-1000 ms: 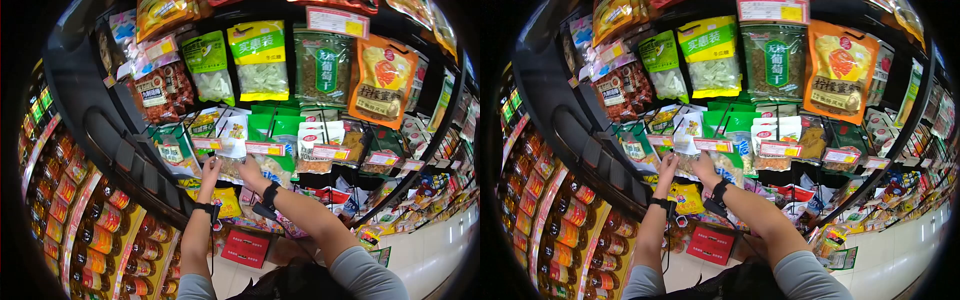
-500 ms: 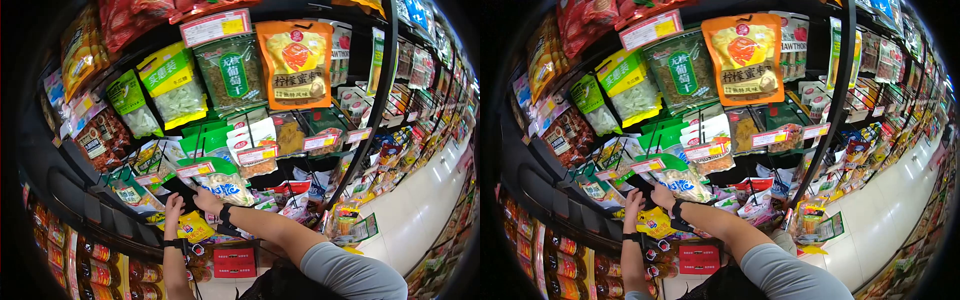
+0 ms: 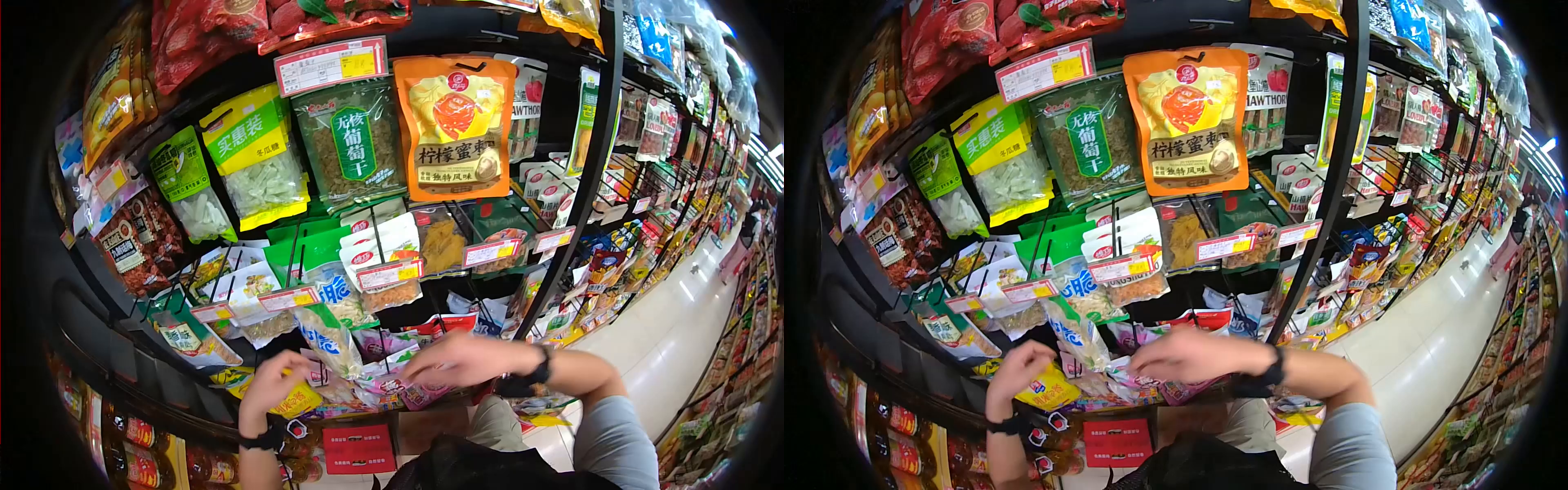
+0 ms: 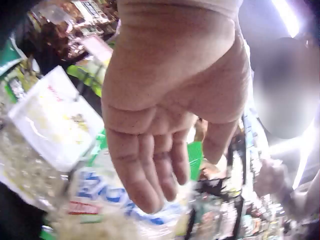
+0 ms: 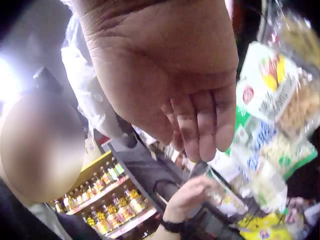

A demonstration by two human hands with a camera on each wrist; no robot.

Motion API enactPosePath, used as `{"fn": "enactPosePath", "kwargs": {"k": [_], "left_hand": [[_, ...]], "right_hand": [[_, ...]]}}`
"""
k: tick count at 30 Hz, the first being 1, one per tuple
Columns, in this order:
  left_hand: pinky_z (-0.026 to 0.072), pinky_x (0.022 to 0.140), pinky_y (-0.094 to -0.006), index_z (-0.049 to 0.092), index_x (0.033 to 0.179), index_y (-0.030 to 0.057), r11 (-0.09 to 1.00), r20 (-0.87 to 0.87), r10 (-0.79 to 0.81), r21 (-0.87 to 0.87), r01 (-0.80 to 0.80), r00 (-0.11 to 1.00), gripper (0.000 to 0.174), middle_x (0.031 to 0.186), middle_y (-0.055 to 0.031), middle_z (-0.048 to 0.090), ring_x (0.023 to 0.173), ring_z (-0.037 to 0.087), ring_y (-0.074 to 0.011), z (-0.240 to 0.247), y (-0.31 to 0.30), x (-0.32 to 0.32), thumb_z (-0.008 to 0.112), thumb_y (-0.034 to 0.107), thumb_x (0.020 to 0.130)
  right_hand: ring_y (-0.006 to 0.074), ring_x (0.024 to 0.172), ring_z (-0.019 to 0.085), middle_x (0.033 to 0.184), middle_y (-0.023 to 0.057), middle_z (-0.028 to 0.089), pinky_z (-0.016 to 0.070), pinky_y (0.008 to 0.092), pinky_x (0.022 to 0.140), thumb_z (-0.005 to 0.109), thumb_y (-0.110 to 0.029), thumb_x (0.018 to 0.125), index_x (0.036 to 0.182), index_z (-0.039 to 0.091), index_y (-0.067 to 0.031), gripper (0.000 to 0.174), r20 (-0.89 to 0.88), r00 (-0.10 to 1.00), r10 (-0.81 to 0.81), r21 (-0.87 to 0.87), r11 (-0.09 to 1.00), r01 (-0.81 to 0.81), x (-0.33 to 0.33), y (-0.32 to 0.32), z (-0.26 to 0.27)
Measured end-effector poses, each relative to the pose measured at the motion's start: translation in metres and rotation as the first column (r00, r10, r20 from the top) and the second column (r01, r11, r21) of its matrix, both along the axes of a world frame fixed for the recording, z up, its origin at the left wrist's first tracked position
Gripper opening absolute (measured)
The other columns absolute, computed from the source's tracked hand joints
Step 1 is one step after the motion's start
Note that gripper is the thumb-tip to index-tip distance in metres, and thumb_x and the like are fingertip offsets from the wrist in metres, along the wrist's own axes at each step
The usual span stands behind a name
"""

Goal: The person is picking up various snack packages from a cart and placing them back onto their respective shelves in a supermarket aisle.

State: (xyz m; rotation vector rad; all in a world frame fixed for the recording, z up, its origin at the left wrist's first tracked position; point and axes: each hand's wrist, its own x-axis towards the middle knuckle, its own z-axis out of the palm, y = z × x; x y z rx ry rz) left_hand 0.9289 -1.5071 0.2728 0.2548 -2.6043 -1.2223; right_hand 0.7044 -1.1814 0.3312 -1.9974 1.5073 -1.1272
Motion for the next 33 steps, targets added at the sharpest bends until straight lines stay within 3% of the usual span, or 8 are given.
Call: {"fn": "enactPosePath", "kwargs": {"k": [2, 5, 9, 11, 13, 16, 24, 33], "left_hand": [[0.053, 0.08, -0.0307, 0.066, 0.113, 0.0033, 0.956, 0.136, -0.294, 0.051, 0.29, 0.946, 0.027, 0.098, -0.0066, 0.071, 0.095, 0.068, -0.0156, 0.056, 0.037, 0.007, 0.069, 0.019, 0.091], [0.0531, 0.085, -0.0326, 0.063, 0.118, 0.001, 0.955, 0.105, -0.295, 0.019, 0.295, 0.95, 0.033, 0.112, -0.0097, 0.069, 0.102, 0.067, -0.0167, 0.132, 0.082, -0.014, 0.07, 0.018, 0.091], [0.0455, 0.103, -0.0345, 0.045, 0.14, 0.0004, 0.934, -0.265, -0.306, 0.105, 0.343, 0.914, 0.059, 0.139, -0.0146, 0.052, 0.129, 0.051, -0.0227, 0.177, 0.103, -0.12, 0.071, 0.018, 0.09], [0.0441, 0.105, -0.0366, 0.039, 0.144, -0.0019, 0.958, -0.319, -0.247, 0.06, 0.28, 0.915, 0.068, 0.14, -0.0164, 0.051, 0.129, 0.05, -0.0243, 0.194, 0.104, -0.192, 0.072, 0.022, 0.09], [0.0415, 0.107, -0.0367, 0.037, 0.145, -0.0032, 0.98, -0.358, -0.113, 0.117, 0.164, 0.927, 0.072, 0.142, -0.0185, 0.049, 0.129, 0.05, -0.025, 0.203, 0.106, -0.252, 0.073, 0.028, 0.09], [0.0386, 0.108, -0.0345, 0.035, 0.145, -0.0028, 0.94, -0.462, -0.181, 0.178, 0.29, 0.868, 0.076, 0.14, -0.0165, 0.052, 0.128, 0.05, -0.0225, 0.219, 0.119, -0.297, 0.073, 0.032, 0.09], [0.0355, 0.11, -0.0363, 0.027, 0.149, -0.0005, 0.961, -0.488, 0.008, 0.245, 0.128, 0.873, 0.091, 0.143, -0.016, 0.047, 0.133, 0.046, -0.0232, 0.217, 0.128, -0.32, 0.077, 0.042, 0.085], [0.0376, 0.109, -0.039, 0.028, 0.147, 0.0019, 0.914, -0.323, -0.162, 0.307, 0.265, 0.932, 0.089, 0.144, -0.0142, 0.046, 0.133, 0.045, -0.0247, 0.22, 0.117, -0.32, 0.073, 0.05, 0.087]], "right_hand": [[0.0203, 0.093, 0.07, 0.105, 0.0106, 0.071, 0.0558, 0.0321, 0.081, 0.064, -0.012, 0.096, 0.11, 0.068, -0.0023, 0.018, -0.022, 0.963, -0.269, -0.036, 0.963, 0.268, -0.026, 0.044, 0.054], [0.0176, 0.102, 0.066, 0.112, 0.0103, 0.069, 0.0543, 0.033, 0.088, 0.067, -0.014, 0.094, 0.118, 0.062, 0.0002, 0.028, 0.109, 0.76, -0.641, -0.237, 0.726, 0.646, -0.085, 0.067, 0.097], [0.025, 0.12, 0.057, 0.129, 0.021, 0.058, 0.0491, 0.036, 0.099, 0.077, -0.026, 0.087, 0.142, 0.04, 0.0027, 0.072, 0.198, 0.582, -0.789, -0.408, 0.473, 0.78, -0.167, 0.06, 0.129], [0.0283, 0.123, 0.055, 0.134, 0.0251, 0.054, 0.0477, 0.0382, 0.102, 0.078, -0.028, 0.085, 0.146, 0.035, 0.004, 0.081, 0.237, 0.584, -0.776, -0.369, 0.484, 0.793, -0.193, 0.045, 0.132], [0.0286, 0.124, 0.055, 0.137, 0.0254, 0.051, 0.0473, 0.0381, 0.102, 0.078, -0.027, 0.085, 0.147, 0.032, 0.0049, 0.084, 0.411, 0.681, -0.605, -0.251, 0.643, 0.723, -0.208, 0.029, 0.133], [0.0273, 0.123, 0.055, 0.135, 0.0236, 0.052, 0.0477, 0.037, 0.101, 0.077, -0.023, 0.086, 0.148, 0.028, 0.0043, 0.083, 0.474, 0.677, -0.563, -0.257, 0.647, 0.718, -0.21, 0.013, 0.127], [0.0246, 0.119, 0.058, 0.133, 0.0207, 0.054, 0.0478, 0.0357, 0.1, 0.077, -0.023, 0.087, 0.149, 0.029, 0.0025, 0.083, 0.531, 0.665, -0.525, -0.195, 0.689, 0.699, -0.205, 0.011, 0.138], [0.0209, 0.122, 0.055, 0.135, 0.0139, 0.055, 0.0449, 0.0347, 0.103, 0.076, -0.024, 0.089, 0.144, 0.034, 0.0016, 0.074, 0.588, 0.713, -0.383, -0.196, 0.787, 0.584, -0.23, -0.007, 0.128]]}}
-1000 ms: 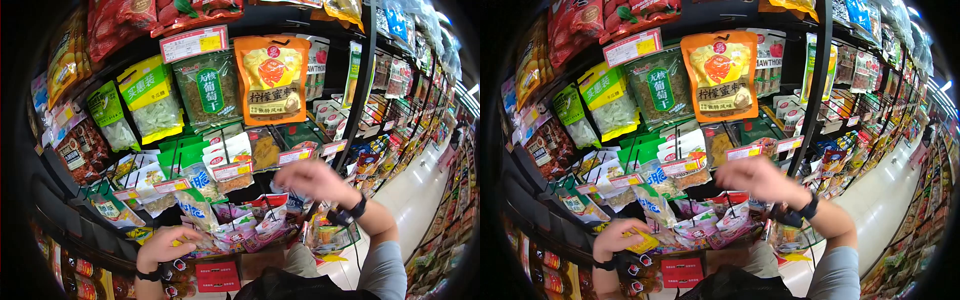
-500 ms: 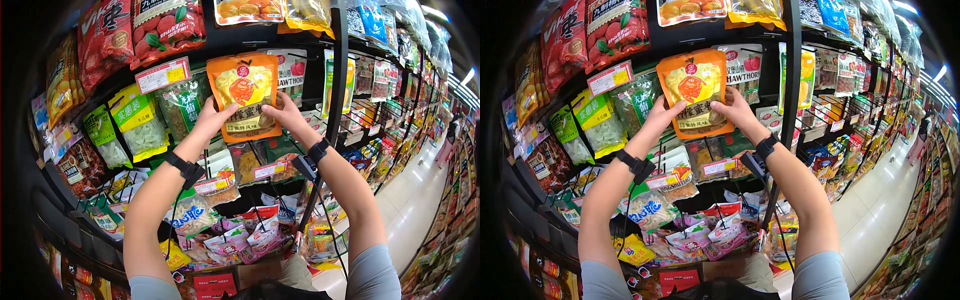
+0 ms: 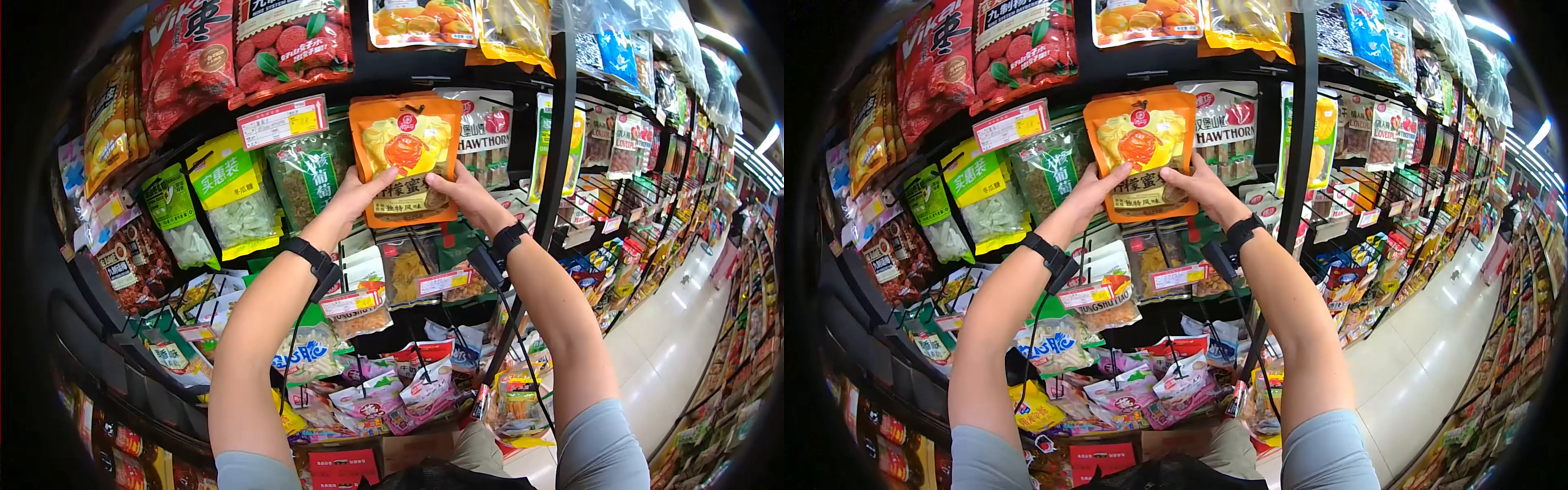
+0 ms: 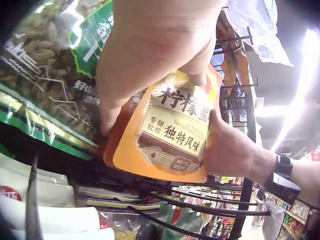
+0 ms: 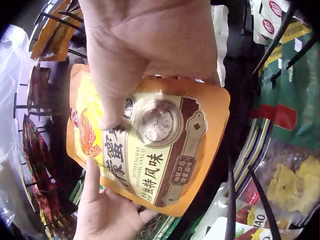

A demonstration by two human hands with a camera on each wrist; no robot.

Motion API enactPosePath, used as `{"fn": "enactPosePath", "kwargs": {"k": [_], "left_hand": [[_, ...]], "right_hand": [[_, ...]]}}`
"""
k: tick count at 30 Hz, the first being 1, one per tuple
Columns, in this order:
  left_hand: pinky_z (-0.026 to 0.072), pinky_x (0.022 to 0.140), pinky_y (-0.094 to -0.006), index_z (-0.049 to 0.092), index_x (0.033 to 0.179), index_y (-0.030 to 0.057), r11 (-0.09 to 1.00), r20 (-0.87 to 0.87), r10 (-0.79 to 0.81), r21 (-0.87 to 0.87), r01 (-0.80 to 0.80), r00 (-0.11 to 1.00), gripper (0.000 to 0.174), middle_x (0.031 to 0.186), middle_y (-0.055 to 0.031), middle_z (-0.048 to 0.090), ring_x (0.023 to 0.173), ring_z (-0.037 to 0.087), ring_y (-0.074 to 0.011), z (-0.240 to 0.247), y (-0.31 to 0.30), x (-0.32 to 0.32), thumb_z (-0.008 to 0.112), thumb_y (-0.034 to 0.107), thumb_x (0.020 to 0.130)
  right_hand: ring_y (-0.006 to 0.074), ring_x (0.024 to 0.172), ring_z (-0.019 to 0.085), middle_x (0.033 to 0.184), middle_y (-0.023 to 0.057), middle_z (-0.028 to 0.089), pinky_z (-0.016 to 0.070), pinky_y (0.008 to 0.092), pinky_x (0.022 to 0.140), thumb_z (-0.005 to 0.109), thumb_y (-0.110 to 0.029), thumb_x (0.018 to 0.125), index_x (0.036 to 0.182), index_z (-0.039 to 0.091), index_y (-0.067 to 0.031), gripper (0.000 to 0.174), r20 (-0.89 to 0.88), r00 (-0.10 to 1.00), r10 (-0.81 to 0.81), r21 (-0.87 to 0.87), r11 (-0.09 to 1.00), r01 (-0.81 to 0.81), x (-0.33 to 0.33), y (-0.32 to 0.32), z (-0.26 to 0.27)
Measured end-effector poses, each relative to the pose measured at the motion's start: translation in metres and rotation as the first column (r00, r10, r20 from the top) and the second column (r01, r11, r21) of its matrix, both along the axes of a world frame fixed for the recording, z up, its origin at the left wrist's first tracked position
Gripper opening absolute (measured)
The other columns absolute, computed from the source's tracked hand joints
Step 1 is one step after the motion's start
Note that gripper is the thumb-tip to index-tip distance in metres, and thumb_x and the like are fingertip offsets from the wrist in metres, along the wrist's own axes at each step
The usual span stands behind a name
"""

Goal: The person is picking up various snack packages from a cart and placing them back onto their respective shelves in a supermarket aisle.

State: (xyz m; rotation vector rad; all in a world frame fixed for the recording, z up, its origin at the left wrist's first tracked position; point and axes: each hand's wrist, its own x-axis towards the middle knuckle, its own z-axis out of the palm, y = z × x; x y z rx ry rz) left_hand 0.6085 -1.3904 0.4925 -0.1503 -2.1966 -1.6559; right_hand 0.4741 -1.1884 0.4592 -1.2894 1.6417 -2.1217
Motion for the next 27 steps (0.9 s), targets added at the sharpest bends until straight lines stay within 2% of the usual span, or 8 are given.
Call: {"fn": "enactPosePath", "kwargs": {"k": [3, 6, 7, 11, 17, 20, 23, 27], "left_hand": [[0.0379, 0.109, -0.0372, 0.028, 0.146, 0.0021, 0.998, -0.001, 0.056, 0.003, -0.056, 0.998, 0.089, 0.144, -0.0139, 0.045, 0.133, 0.046, -0.0244, -0.007, -0.002, 0.001, 0.075, 0.048, 0.086], [0.0376, 0.109, -0.0344, 0.028, 0.146, 0.0025, 1.0, -0.02, 0.019, 0.019, -0.018, 1.0, 0.089, 0.143, -0.0138, 0.046, 0.132, 0.046, -0.024, -0.012, -0.005, 0.002, 0.077, 0.044, 0.085], [0.0404, 0.107, -0.0372, 0.029, 0.146, 0.0026, 1.0, -0.041, 0.005, -0.025, -0.006, 0.999, 0.088, 0.142, -0.0143, 0.048, 0.131, 0.048, -0.0245, -0.011, -0.008, 0.002, 0.077, 0.045, 0.085], [0.0467, 0.101, -0.0433, 0.03, 0.145, 0.0037, 0.999, 0.039, -0.038, -0.002, 0.038, 0.999, 0.085, 0.141, -0.0147, 0.049, 0.128, 0.052, -0.0261, -0.001, -0.003, 0.021, 0.075, 0.045, 0.086], [0.0476, 0.1, -0.0392, 0.035, 0.144, 0.0032, 0.985, -0.077, -0.169, 0.034, 0.172, 0.983, 0.078, 0.138, -0.0118, 0.053, 0.126, 0.053, -0.0224, -0.013, -0.006, 0.011, 0.073, 0.044, 0.089], [0.0478, 0.1, -0.038, 0.037, 0.143, 0.003, 0.986, -0.024, -0.147, 0.077, 0.149, 0.989, 0.075, 0.137, -0.0108, 0.053, 0.124, 0.055, -0.0211, -0.008, -0.002, 0.02, 0.072, 0.043, 0.09], [0.0482, 0.099, -0.0386, 0.033, 0.145, 0.0044, 0.996, -0.041, -0.079, 0.034, 0.08, 0.996, 0.08, 0.135, -0.012, 0.054, 0.123, 0.056, -0.0221, -0.014, -0.008, 0.016, 0.073, 0.045, 0.089], [0.0473, 0.095, -0.0383, 0.028, 0.147, 0.0042, 0.992, -0.111, 0.123, -0.013, -0.125, 0.986, 0.085, 0.132, -0.0161, 0.054, 0.115, 0.057, -0.0227, -0.011, 0.0, 0.029, 0.075, 0.041, 0.087]], "right_hand": [[0.0199, 0.121, 0.056, 0.134, 0.0134, 0.056, 0.0453, 0.0342, 0.103, 0.074, -0.024, 0.09, 0.143, 0.036, 0.0019, 0.07, 0.004, 0.999, 0.045, -0.021, 0.999, -0.045, 0.008, 0.0, -0.001], [0.0193, 0.12, 0.056, 0.133, 0.0133, 0.057, 0.0454, 0.0338, 0.102, 0.074, -0.027, 0.091, 0.142, 0.037, 0.0019, 0.069, 0.03, 1.0, 0.006, 0.012, 1.0, -0.006, 0.013, 0.001, -0.003], [0.0194, 0.118, 0.057, 0.131, 0.0138, 0.057, 0.0457, 0.0333, 0.101, 0.074, -0.03, 0.091, 0.141, 0.038, 0.0027, 0.069, -0.021, 1.0, -0.021, 0.028, 0.999, 0.021, 0.008, 0.0, -0.006], [0.0199, 0.118, 0.057, 0.131, 0.0149, 0.057, 0.0461, 0.0338, 0.1, 0.074, -0.031, 0.091, 0.14, 0.038, 0.0043, 0.07, -0.013, 0.999, -0.047, 0.035, 0.998, 0.048, 0.017, 0.006, -0.007], [0.0197, 0.119, 0.056, 0.131, 0.0155, 0.057, 0.0471, 0.034, 0.1, 0.072, -0.031, 0.093, 0.141, 0.036, 0.0035, 0.069, 0.033, 0.999, -0.03, -0.03, 0.999, 0.031, 0.029, 0.011, -0.008], [0.0191, 0.119, 0.056, 0.132, 0.0154, 0.056, 0.0462, 0.0341, 0.101, 0.069, -0.031, 0.094, 0.143, 0.035, 0.0022, 0.068, 0.084, 0.995, -0.045, -0.008, 0.999, 0.046, 0.041, 0.016, -0.005], [0.0197, 0.121, 0.055, 0.133, 0.0155, 0.055, 0.0444, 0.0345, 0.103, 0.066, -0.03, 0.096, 0.146, 0.031, 0.001, 0.068, 0.027, 0.994, -0.103, 0.0, 0.995, 0.103, 0.043, 0.014, -0.01], [0.0243, 0.125, 0.053, 0.136, 0.0173, 0.054, 0.042, 0.0345, 0.105, 0.062, -0.024, 0.098, 0.149, 0.027, 0.0007, 0.066, -0.253, 0.907, -0.337, -0.099, 0.941, 0.323, 0.037, 0.008, -0.022]]}}
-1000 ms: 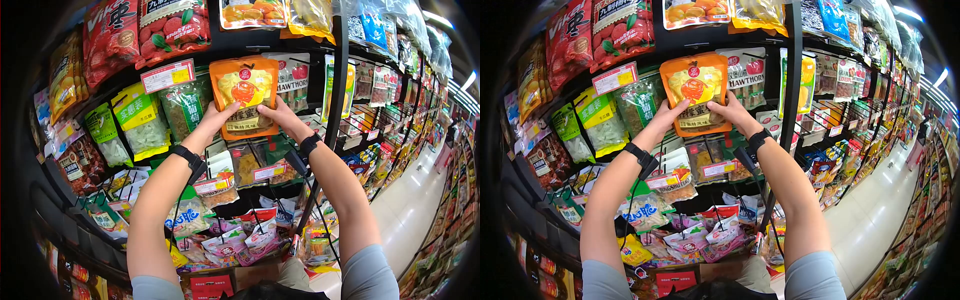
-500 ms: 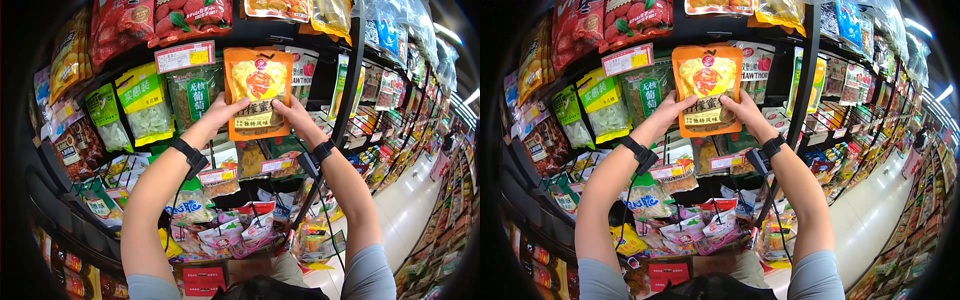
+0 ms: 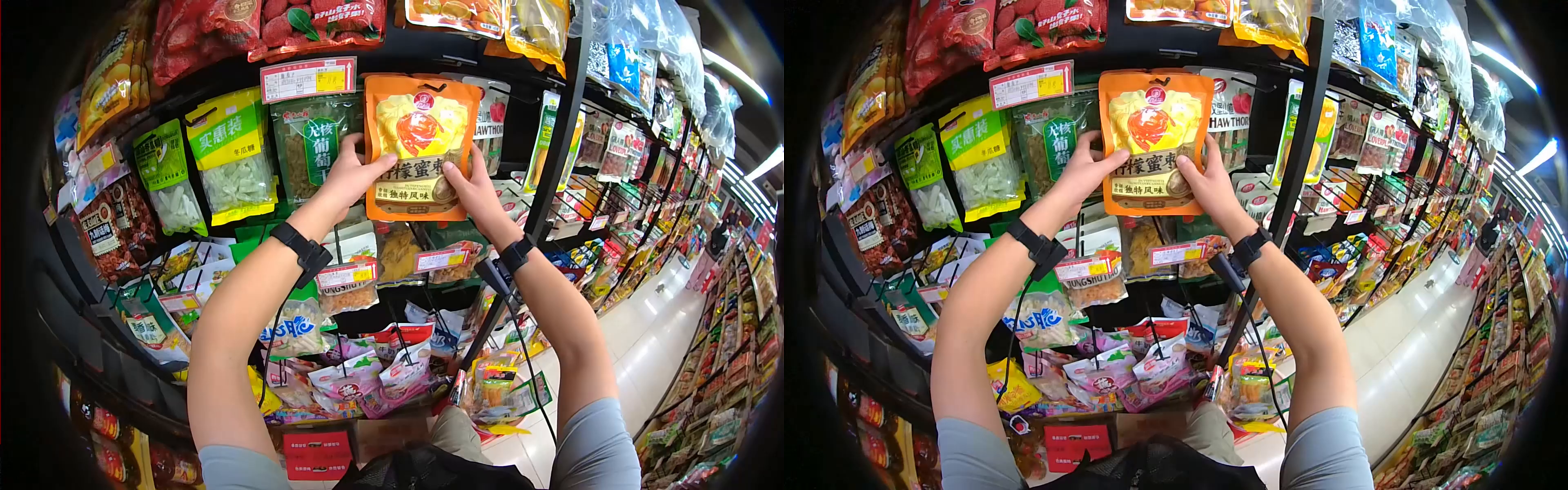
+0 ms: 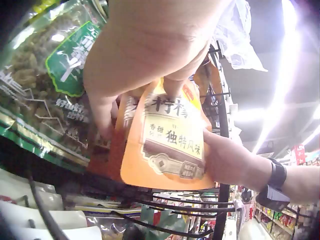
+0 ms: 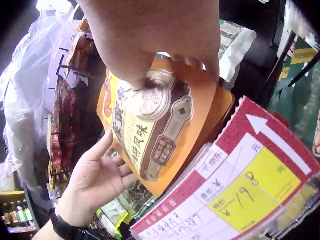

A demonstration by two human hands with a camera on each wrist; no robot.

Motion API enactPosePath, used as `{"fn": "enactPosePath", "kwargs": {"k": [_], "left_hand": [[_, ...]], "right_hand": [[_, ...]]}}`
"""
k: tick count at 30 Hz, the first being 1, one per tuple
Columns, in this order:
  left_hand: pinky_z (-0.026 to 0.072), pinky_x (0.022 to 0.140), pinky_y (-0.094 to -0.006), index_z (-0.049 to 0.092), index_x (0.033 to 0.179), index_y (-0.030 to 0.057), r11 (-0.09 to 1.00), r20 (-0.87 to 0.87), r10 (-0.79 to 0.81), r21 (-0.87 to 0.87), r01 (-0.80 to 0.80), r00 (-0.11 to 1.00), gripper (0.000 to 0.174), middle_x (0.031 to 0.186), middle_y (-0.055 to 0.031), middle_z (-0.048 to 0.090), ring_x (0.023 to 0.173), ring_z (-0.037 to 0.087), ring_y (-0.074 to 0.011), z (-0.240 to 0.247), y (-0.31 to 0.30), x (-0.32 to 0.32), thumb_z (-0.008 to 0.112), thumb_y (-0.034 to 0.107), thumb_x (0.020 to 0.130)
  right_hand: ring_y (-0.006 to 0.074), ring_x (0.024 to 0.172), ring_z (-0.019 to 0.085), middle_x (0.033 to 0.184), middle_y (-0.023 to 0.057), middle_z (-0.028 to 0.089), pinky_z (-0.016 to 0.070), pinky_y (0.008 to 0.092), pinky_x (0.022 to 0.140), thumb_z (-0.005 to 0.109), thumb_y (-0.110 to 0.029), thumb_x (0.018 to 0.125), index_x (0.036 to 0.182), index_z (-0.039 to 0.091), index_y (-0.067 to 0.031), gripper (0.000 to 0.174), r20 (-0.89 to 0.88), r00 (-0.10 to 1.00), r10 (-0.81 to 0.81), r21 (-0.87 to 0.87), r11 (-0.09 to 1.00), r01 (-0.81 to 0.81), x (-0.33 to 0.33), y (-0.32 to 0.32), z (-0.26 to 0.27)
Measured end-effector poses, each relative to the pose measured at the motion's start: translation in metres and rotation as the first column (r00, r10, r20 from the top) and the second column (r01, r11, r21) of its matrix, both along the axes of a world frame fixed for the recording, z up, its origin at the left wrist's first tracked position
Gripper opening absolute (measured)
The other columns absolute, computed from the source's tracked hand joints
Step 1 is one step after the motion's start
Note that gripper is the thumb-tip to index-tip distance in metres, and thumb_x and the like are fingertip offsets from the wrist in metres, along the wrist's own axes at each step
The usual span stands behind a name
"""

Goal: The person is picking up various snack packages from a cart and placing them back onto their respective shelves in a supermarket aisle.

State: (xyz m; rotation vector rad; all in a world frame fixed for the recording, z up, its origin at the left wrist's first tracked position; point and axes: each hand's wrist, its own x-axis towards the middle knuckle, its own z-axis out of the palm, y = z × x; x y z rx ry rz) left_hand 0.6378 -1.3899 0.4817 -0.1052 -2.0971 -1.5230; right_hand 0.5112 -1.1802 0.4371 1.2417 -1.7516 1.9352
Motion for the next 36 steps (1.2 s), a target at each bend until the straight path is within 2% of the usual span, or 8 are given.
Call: {"fn": "enactPosePath", "kwargs": {"k": [8, 11, 20, 22, 24, 26, 28, 36], "left_hand": [[0.0473, 0.091, -0.0313, 0.063, 0.118, -0.0037, 0.998, -0.043, 0.001, -0.061, -0.004, 0.999, 0.036, 0.114, -0.0111, 0.068, 0.103, 0.061, -0.0164, -0.005, 0.003, -0.006, 0.069, 0.017, 0.089], [0.0498, 0.086, -0.0295, 0.066, 0.114, -0.0008, 0.983, -0.118, 0.026, -0.18, -0.047, 0.993, 0.03, 0.108, -0.0061, 0.07, 0.095, 0.063, -0.0127, 0.002, 0.009, 0.011, 0.069, 0.015, 0.089], [0.0383, 0.111, -0.0377, 0.048, 0.136, -0.0056, 0.982, -0.422, -0.132, 0.07, 0.178, 0.897, 0.041, 0.136, -0.0176, 0.053, 0.127, 0.052, -0.0271, 0.003, 0.063, 0.09, 0.046, 0.017, 0.102], [0.044, 0.105, -0.041, 0.043, 0.14, -0.0015, 0.959, -0.409, -0.077, 0.217, 0.18, 0.909, 0.045, 0.139, -0.0189, 0.049, 0.122, 0.053, -0.0305, 0.003, 0.114, 0.108, 0.047, 0.019, 0.101], [0.0515, 0.1, -0.0422, 0.045, 0.14, 0.0016, 0.974, -0.395, -0.149, -0.217, 0.065, 0.907, 0.043, 0.132, -0.0176, 0.057, 0.114, 0.061, -0.0291, -0.016, 0.112, 0.113, 0.053, 0.015, 0.1], [0.0436, 0.108, -0.0435, 0.041, 0.143, -0.0031, 0.966, -0.312, -0.012, -0.25, -0.07, 0.95, 0.046, 0.138, -0.0194, 0.052, 0.125, 0.055, -0.0293, -0.073, 0.102, 0.117, 0.05, 0.012, 0.101], [0.0437, 0.103, -0.0387, 0.046, 0.136, -0.0031, 0.988, -0.239, -0.144, 0.027, 0.155, 0.96, 0.039, 0.132, -0.0157, 0.055, 0.12, 0.055, -0.0237, -0.114, 0.15, 0.106, 0.053, 0.007, 0.099], [0.0497, 0.084, -0.0335, 0.061, 0.113, -0.0036, 0.861, 0.132, -0.502, 0.172, 0.479, 0.855, 0.02, 0.105, -0.0157, 0.068, 0.096, 0.067, -0.0232, -0.366, 0.249, 0.005, 0.062, 0.006, 0.095]], "right_hand": [[0.0375, 0.101, 0.062, 0.107, 0.0235, 0.064, 0.0484, 0.0397, 0.089, 0.063, -0.023, 0.092, 0.108, 0.064, 0.0011, 0.029, -0.409, 0.8, -0.44, 0.097, 0.85, 0.518, 0.015, 0.005, 0.006], [0.0067, 0.09, 0.059, 0.101, 0.0023, 0.067, 0.0496, 0.0254, 0.077, 0.06, -0.015, 0.097, 0.115, 0.062, 0.0027, 0.025, -0.033, 0.999, 0.009, 0.014, 1.0, -0.008, 0.035, 0.012, 0.015], [0.0108, 0.082, 0.062, 0.095, 0.0081, 0.069, 0.0513, 0.0268, 0.074, 0.056, -0.01, 0.093, 0.106, 0.064, 0.0062, 0.022, -0.146, 0.986, -0.081, 0.049, 0.995, 0.089, 0.159, 0.088, 0.061], [0.0113, 0.087, 0.064, 0.101, 0.0086, 0.069, 0.0517, 0.0267, 0.077, 0.056, -0.008, 0.092, 0.106, 0.064, 0.0068, 0.022, -0.261, 0.898, -0.355, 0.133, 0.908, 0.398, 0.19, 0.102, 0.06], [0.0118, 0.091, 0.064, 0.106, 0.0093, 0.068, 0.0521, 0.0267, 0.079, 0.057, -0.007, 0.092, 0.11, 0.062, 0.0069, 0.023, -0.781, 0.524, -0.341, 0.077, 0.779, 0.622, 0.151, 0.136, 0.037], [0.0094, 0.088, 0.064, 0.104, 0.0062, 0.068, 0.0516, 0.0261, 0.077, 0.06, -0.01, 0.093, 0.112, 0.063, 0.0044, 0.024, -0.656, 0.68, -0.327, 0.219, 0.78, 0.586, 0.137, 0.184, -0.012], [0.0092, 0.085, 0.062, 0.093, 0.003, 0.069, 0.0521, 0.0284, 0.074, 0.063, -0.017, 0.095, 0.109, 0.064, 0.0037, 0.025, 0.191, 0.968, -0.16, 0.187, 0.975, 0.124, 0.161, 0.187, -0.041], [0.01, 0.1, 0.063, 0.113, 0.0042, 0.07, 0.0509, 0.0273, 0.091, 0.058, -0.001, 0.095, 0.123, 0.06, 0.0026, 0.028, 0.639, 0.715, -0.283, 0.268, 0.953, 0.138, 0.104, 0.288, -0.292]]}}
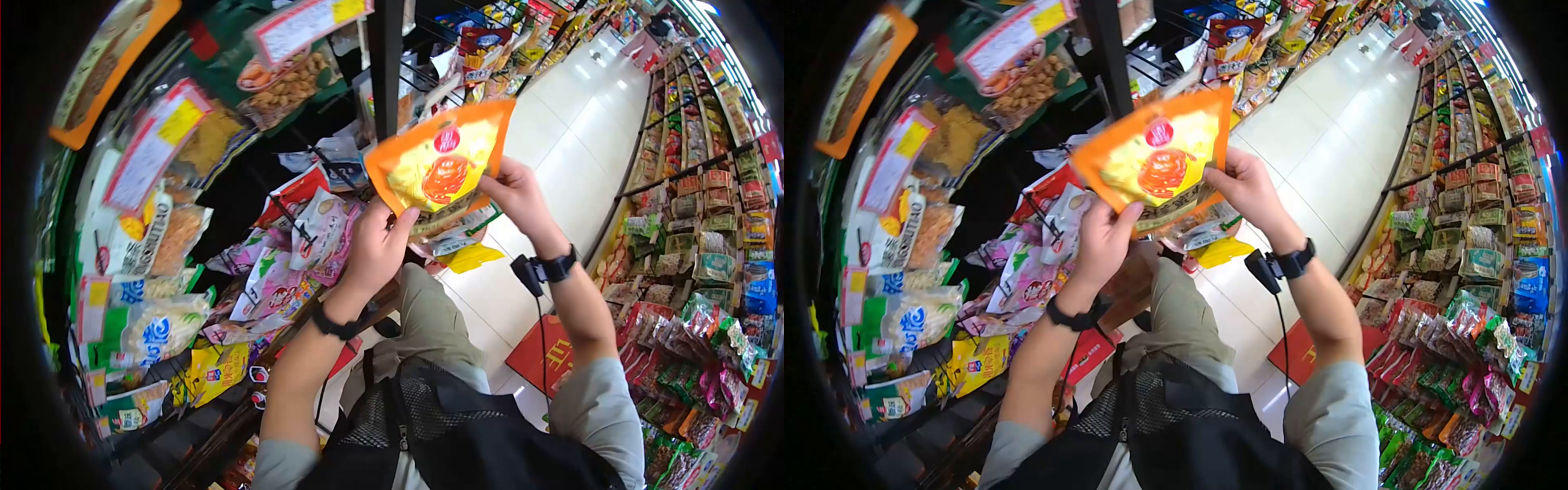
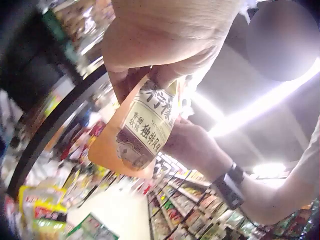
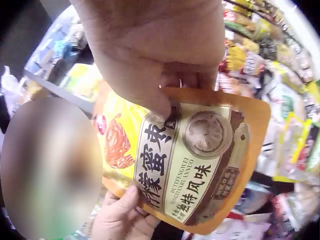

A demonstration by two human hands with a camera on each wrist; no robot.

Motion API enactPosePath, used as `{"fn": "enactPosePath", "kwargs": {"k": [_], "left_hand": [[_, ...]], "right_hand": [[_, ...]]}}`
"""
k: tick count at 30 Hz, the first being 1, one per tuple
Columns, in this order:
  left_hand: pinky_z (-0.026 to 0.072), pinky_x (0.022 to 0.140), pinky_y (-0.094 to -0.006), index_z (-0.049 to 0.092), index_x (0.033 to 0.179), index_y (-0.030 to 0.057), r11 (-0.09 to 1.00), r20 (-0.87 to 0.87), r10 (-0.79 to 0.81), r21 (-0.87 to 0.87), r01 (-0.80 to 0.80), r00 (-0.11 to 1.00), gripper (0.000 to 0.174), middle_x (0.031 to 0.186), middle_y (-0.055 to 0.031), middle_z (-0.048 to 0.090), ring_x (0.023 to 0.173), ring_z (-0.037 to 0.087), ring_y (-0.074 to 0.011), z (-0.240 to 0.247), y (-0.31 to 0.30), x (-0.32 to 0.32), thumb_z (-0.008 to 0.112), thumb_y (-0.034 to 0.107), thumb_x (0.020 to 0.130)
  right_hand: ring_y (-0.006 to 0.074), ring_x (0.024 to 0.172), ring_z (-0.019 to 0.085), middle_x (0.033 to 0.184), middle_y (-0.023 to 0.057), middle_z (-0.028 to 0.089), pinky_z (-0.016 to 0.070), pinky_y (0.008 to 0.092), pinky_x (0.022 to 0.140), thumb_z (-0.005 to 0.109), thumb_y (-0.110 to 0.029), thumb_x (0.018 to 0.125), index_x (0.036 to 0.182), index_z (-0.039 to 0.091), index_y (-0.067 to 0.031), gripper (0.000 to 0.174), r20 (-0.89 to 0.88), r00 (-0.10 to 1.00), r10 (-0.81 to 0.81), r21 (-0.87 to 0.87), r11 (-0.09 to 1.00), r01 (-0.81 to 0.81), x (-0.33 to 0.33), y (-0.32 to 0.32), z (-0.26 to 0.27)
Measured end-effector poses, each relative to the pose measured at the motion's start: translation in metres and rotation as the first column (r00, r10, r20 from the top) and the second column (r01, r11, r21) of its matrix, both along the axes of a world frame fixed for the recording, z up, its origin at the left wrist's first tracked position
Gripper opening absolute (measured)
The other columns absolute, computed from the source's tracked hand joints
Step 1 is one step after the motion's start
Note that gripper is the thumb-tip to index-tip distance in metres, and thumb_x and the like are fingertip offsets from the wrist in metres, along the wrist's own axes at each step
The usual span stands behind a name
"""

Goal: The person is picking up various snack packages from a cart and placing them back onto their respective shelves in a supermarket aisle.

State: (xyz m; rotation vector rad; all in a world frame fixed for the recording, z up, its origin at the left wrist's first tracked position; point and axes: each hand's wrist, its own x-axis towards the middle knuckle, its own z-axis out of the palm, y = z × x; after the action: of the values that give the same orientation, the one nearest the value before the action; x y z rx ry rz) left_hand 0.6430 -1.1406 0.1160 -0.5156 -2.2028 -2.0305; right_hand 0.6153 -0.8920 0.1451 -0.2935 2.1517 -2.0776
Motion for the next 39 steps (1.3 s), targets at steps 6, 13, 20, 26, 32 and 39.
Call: {"fn": "enactPosePath", "kwargs": {"k": [6, 13, 20, 26, 32, 39], "left_hand": [[0.0526, 0.072, -0.0366, 0.068, 0.103, -0.0018, 0.909, 0.285, 0.118, -0.416, 0.012, 0.951, 0.024, 0.089, -0.0152, 0.073, 0.081, 0.071, -0.0256, -0.203, 0.055, -0.042, 0.069, 0.019, 0.091], [0.052, 0.071, -0.0465, 0.067, 0.094, -0.0008, 0.894, 0.33, 0.215, -0.445, -0.05, 0.919, 0.028, 0.085, -0.0225, 0.068, 0.082, 0.067, -0.0404, -0.301, 0.086, -0.036, 0.067, 0.027, 0.089], [0.0531, 0.074, -0.0447, 0.066, 0.106, 0.0081, 0.911, 0.542, 0.227, -0.411, 0.019, 0.809, 0.023, 0.092, -0.0186, 0.07, 0.087, 0.068, -0.0376, -0.321, 0.089, -0.023, 0.06, 0.024, 0.091], [0.0542, 0.079, -0.0431, 0.062, 0.118, 0.0113, 0.906, 0.533, 0.264, -0.423, -0.018, 0.804, 0.031, 0.099, -0.014, 0.072, 0.093, 0.069, -0.0329, -0.336, 0.077, -0.013, 0.058, 0.028, 0.092], [0.0494, 0.069, -0.0356, 0.059, 0.103, 0.0022, 0.985, 0.595, 0.069, -0.17, 0.041, 0.801, 0.018, 0.08, -0.0044, 0.062, 0.075, 0.057, -0.0144, -0.281, 0.034, 0.009, 0.058, 0.017, 0.093], [0.0538, 0.078, -0.0312, 0.042, 0.138, 0.002, 1.0, 0.334, 0.021, -0.025, -0.014, 0.942, 0.044, 0.112, -0.0121, 0.066, 0.089, 0.067, -0.0188, -0.124, -0.061, 0.05, 0.059, 0.014, 0.098]], "right_hand": [[0.0104, 0.084, 0.064, 0.097, 0.003, 0.071, 0.0521, 0.0269, 0.077, 0.058, 0.005, 0.082, 0.111, 0.066, 0.0022, 0.031, 0.126, 0.934, -0.334, 0.131, 0.939, 0.318, -0.024, 0.042, -0.215], [0.0103, 0.078, 0.064, 0.09, 0.0041, 0.071, 0.0523, 0.0279, 0.07, 0.06, 0.0, 0.086, 0.108, 0.068, 0.0, 0.024, 0.192, 0.88, -0.434, 0.264, 0.887, 0.38, -0.01, 0.06, -0.324], [0.0186, 0.083, 0.068, 0.098, 0.0126, 0.071, 0.0556, 0.0311, 0.073, 0.062, -0.004, 0.089, 0.118, 0.061, 0.0045, 0.031, 0.252, 0.844, -0.474, 0.488, 0.815, 0.312, 0.002, 0.08, -0.367], [0.0318, 0.106, 0.068, 0.112, 0.0205, 0.07, 0.0527, 0.0391, 0.092, 0.065, -0.02, 0.086, 0.117, 0.065, 0.0006, 0.038, 0.191, 0.88, -0.434, 0.672, 0.711, 0.205, 0.009, 0.069, -0.333], [0.0379, 0.101, 0.066, 0.104, 0.022, 0.07, 0.0519, 0.0442, 0.089, 0.061, -0.03, 0.089, 0.11, 0.069, 0.0001, 0.038, 0.053, 0.992, -0.118, 0.831, 0.555, 0.022, 0.012, 0.056, -0.265], [0.0226, 0.088, 0.069, 0.095, 0.0127, 0.073, 0.0528, 0.0316, 0.079, 0.061, -0.008, 0.093, 0.107, 0.068, 0.0008, 0.017, -0.156, 0.971, 0.179, 0.493, 0.866, -0.08, 0.016, -0.076, -0.029]]}}
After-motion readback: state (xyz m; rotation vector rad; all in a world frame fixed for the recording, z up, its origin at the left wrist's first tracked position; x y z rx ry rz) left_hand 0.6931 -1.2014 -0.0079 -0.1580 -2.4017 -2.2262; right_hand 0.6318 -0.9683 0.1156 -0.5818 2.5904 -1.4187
